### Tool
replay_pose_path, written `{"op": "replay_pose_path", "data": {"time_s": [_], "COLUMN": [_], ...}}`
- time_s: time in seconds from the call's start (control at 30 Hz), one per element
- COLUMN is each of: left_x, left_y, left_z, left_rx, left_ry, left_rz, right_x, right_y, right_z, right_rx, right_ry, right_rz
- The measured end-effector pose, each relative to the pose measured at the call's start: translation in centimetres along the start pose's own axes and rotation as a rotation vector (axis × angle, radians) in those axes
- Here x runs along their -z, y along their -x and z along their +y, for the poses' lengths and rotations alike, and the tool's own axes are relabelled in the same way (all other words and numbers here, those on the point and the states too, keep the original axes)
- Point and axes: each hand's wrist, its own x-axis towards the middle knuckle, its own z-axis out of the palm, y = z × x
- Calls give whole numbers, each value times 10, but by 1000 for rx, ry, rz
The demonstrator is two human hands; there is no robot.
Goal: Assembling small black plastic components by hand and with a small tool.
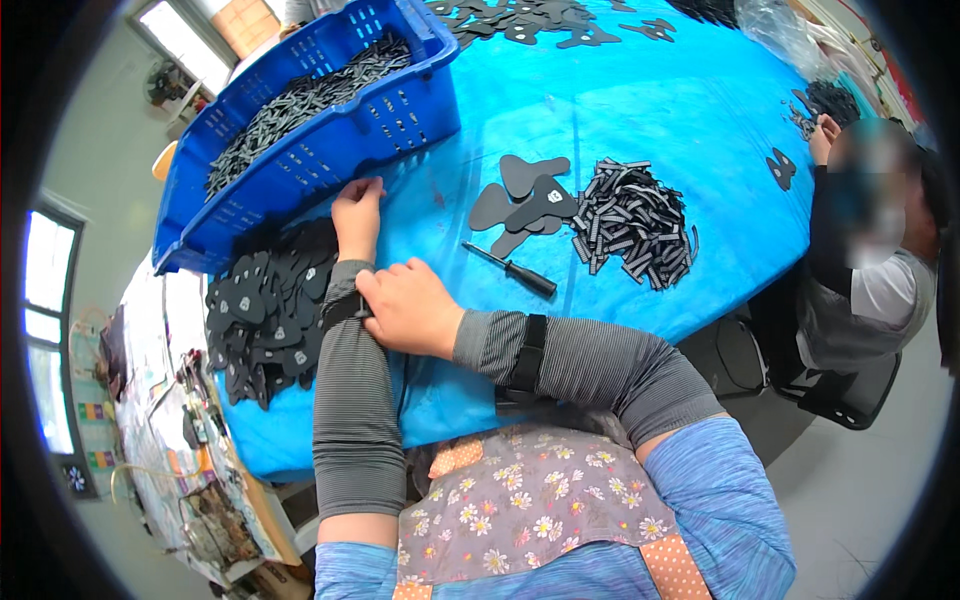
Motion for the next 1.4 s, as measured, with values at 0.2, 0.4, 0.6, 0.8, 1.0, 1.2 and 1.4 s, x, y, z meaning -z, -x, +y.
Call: {"op": "replay_pose_path", "data": {"time_s": [0.2,0.4,0.6,0.8,1.0,1.2,1.4], "left_x": [17,24,22,17,16,34,64], "left_y": [32,124,173,188,206,182,162], "left_z": [24,64,77,86,80,72,51], "left_rx": [475,243,85,93,-222,-382,-367], "left_ry": [587,649,469,275,-156,-538,-1014], "left_rz": [29,7,160,107,-206,-198,-28], "right_x": [0,-1,-2,-4,16,60,118], "right_y": [-12,-7,-3,3,-13,-6,60], "right_z": [18,24,10,22,35,42,52], "right_rx": [-48,-84,8,-18,-115,-13,-252], "right_ry": [53,34,-3,-24,-6,-21,396], "right_rz": [133,84,58,79,48,-16,-241]}}
